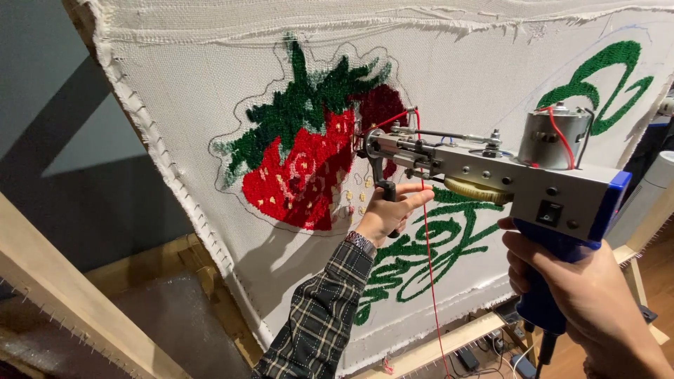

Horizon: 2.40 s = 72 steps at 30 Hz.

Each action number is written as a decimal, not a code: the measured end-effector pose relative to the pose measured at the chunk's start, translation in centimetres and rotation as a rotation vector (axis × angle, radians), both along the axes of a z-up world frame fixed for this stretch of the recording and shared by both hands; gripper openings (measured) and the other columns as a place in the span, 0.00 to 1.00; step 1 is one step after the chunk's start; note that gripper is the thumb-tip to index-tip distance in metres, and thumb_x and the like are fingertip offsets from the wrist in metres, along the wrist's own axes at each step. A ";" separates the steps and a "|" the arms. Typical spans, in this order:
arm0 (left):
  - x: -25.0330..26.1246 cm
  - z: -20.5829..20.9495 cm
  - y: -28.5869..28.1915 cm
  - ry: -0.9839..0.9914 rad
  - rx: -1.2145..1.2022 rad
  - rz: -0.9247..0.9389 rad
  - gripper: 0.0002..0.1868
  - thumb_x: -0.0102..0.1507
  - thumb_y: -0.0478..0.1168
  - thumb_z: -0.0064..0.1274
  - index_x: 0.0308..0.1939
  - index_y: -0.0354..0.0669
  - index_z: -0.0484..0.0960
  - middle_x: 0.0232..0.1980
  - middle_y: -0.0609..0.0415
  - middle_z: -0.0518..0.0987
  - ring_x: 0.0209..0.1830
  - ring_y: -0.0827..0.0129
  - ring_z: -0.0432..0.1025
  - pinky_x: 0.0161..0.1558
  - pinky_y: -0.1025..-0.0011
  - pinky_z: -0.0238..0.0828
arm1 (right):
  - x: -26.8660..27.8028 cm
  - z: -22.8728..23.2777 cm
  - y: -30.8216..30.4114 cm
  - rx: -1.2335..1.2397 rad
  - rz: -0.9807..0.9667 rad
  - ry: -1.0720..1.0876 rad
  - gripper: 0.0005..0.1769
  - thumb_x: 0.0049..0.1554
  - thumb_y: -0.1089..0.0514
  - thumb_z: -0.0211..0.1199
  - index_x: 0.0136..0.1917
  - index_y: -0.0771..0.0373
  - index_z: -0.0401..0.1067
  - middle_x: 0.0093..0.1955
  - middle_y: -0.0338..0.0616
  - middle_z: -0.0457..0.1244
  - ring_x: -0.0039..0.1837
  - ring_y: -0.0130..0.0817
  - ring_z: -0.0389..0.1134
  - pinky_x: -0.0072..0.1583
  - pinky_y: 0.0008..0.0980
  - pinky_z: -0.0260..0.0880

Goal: Threading a tufting gun with red yarn and using it to create a strawberry design on a canvas.

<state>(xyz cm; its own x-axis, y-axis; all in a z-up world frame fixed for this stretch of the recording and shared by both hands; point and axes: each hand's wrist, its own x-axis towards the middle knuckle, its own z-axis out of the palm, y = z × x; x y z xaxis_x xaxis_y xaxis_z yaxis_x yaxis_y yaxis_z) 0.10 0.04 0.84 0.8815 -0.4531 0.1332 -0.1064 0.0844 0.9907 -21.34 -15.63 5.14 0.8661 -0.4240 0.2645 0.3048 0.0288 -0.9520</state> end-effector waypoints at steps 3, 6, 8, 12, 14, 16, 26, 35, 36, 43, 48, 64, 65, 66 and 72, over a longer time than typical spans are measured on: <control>0.3 0.5 0.2 0.030 0.068 0.022 0.20 0.59 0.49 0.66 0.54 0.51 0.89 0.15 0.65 0.65 0.09 0.81 0.51 0.13 0.81 0.49 | 0.2 0.1 0.9 0.020 -0.032 0.034 0.11 0.59 0.70 0.63 0.55 0.80 0.73 0.31 0.55 0.53 0.30 0.45 0.51 0.34 0.39 0.51; 1.4 0.2 0.5 0.016 0.055 -0.006 0.21 0.59 0.48 0.66 0.55 0.49 0.89 0.16 0.65 0.65 0.11 0.82 0.51 0.13 0.80 0.48 | 0.2 0.3 1.4 -0.005 -0.008 0.064 0.13 0.59 0.68 0.65 0.56 0.76 0.76 0.33 0.56 0.57 0.30 0.46 0.55 0.35 0.40 0.55; 2.1 0.1 0.8 0.015 0.054 -0.019 0.22 0.59 0.49 0.65 0.56 0.49 0.88 0.16 0.65 0.65 0.10 0.81 0.51 0.13 0.80 0.48 | 0.4 0.2 1.8 -0.009 -0.010 0.090 0.15 0.57 0.66 0.66 0.57 0.76 0.77 0.33 0.57 0.59 0.31 0.46 0.57 0.35 0.41 0.57; 3.8 -0.3 1.1 0.039 0.018 -0.048 0.26 0.59 0.48 0.64 0.59 0.42 0.85 0.16 0.64 0.65 0.10 0.81 0.53 0.13 0.79 0.49 | 0.7 0.7 3.2 0.030 0.004 0.145 0.15 0.56 0.64 0.68 0.55 0.74 0.76 0.34 0.60 0.62 0.33 0.49 0.60 0.37 0.45 0.61; 4.8 -0.8 1.0 0.028 0.004 -0.039 0.25 0.60 0.48 0.64 0.59 0.41 0.85 0.16 0.64 0.66 0.10 0.80 0.54 0.12 0.79 0.50 | 1.2 0.5 3.4 0.026 -0.010 0.183 0.14 0.56 0.62 0.69 0.53 0.74 0.75 0.33 0.62 0.63 0.32 0.49 0.60 0.35 0.46 0.60; 5.6 -1.2 1.0 0.018 -0.009 -0.031 0.25 0.60 0.48 0.63 0.58 0.41 0.84 0.17 0.64 0.66 0.09 0.80 0.55 0.11 0.79 0.52 | 1.6 0.1 3.5 0.023 -0.023 0.222 0.14 0.57 0.60 0.70 0.50 0.74 0.74 0.32 0.63 0.63 0.31 0.50 0.59 0.33 0.48 0.60; 9.1 -2.6 0.9 0.030 0.073 -0.108 0.26 0.60 0.57 0.61 0.59 0.51 0.83 0.19 0.67 0.63 0.11 0.82 0.52 0.13 0.80 0.49 | 2.7 -0.8 3.5 0.013 -0.018 0.151 0.13 0.58 0.60 0.71 0.42 0.75 0.74 0.28 0.62 0.62 0.29 0.48 0.60 0.32 0.44 0.59; 10.8 -3.3 1.4 -0.032 -0.118 -0.287 0.26 0.68 0.48 0.52 0.68 0.42 0.78 0.23 0.64 0.68 0.12 0.83 0.54 0.12 0.82 0.53 | 2.5 0.5 4.9 0.082 -0.005 0.071 0.16 0.58 0.65 0.66 0.57 0.77 0.77 0.33 0.58 0.59 0.30 0.47 0.56 0.33 0.43 0.56; 9.2 -1.3 1.3 0.001 0.042 -0.162 0.27 0.64 0.53 0.58 0.66 0.50 0.81 0.21 0.67 0.65 0.10 0.84 0.51 0.10 0.83 0.50 | 2.5 0.9 5.1 0.082 -0.007 0.050 0.16 0.58 0.66 0.65 0.58 0.77 0.77 0.33 0.56 0.57 0.30 0.46 0.54 0.33 0.42 0.53; 8.3 -0.1 1.3 -0.034 0.114 -0.121 0.27 0.61 0.59 0.58 0.60 0.53 0.84 0.21 0.67 0.63 0.11 0.84 0.54 0.11 0.82 0.54 | 2.9 0.8 4.2 0.080 -0.028 0.115 0.14 0.59 0.66 0.66 0.56 0.78 0.76 0.34 0.62 0.60 0.31 0.49 0.56 0.35 0.44 0.56; 6.8 1.2 1.5 0.046 0.133 -0.060 0.38 0.53 0.63 0.61 0.65 0.54 0.82 0.23 0.65 0.63 0.12 0.84 0.52 0.12 0.84 0.54 | 3.4 0.4 3.3 -0.003 0.021 0.027 0.10 0.59 0.64 0.67 0.49 0.75 0.72 0.30 0.57 0.58 0.28 0.47 0.57 0.31 0.43 0.57; 6.5 0.9 1.1 -0.114 0.061 -0.095 0.21 0.59 0.54 0.65 0.53 0.52 0.89 0.26 0.61 0.72 0.10 0.82 0.57 0.12 0.83 0.52 | 2.9 0.7 2.5 -0.020 0.016 -0.077 0.14 0.60 0.66 0.63 0.54 0.81 0.76 0.32 0.51 0.54 0.30 0.39 0.50 0.33 0.39 0.52; 6.7 0.5 0.9 -0.139 0.065 -0.128 0.20 0.60 0.53 0.63 0.52 0.51 0.88 0.32 0.56 0.77 0.12 0.81 0.58 0.14 0.83 0.54 | 2.6 0.8 2.4 0.009 -0.007 -0.049 0.11 0.60 0.66 0.63 0.52 0.80 0.72 0.32 0.52 0.52 0.31 0.40 0.49 0.33 0.40 0.50; 6.9 0.0 0.7 -0.163 0.068 -0.163 0.19 0.61 0.53 0.62 0.51 0.50 0.88 0.38 0.52 0.82 0.13 0.81 0.59 0.16 0.84 0.56 | 2.3 0.9 2.4 0.038 -0.032 -0.020 0.10 0.61 0.67 0.63 0.50 0.79 0.68 0.32 0.53 0.51 0.32 0.41 0.49 0.33 0.40 0.49; 3.6 0.5 1.3 -0.285 0.125 -0.214 0.27 0.59 0.61 0.59 0.55 0.51 0.88 0.30 0.53 0.80 0.18 0.79 0.66 0.22 0.81 0.65 | 1.1 -1.1 -0.4 0.058 -0.070 0.032 0.14 0.65 0.62 0.59 0.55 0.80 0.70 0.31 0.56 0.49 0.31 0.44 0.47 0.34 0.42 0.49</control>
<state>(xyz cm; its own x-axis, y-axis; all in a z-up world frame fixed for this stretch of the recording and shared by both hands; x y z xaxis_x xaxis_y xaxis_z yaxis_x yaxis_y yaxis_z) 3.72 1.34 1.30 0.7009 -0.6512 0.2911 -0.3720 0.0145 0.9281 -20.24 -16.06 4.04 0.8412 -0.4979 0.2108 0.2778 0.0636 -0.9585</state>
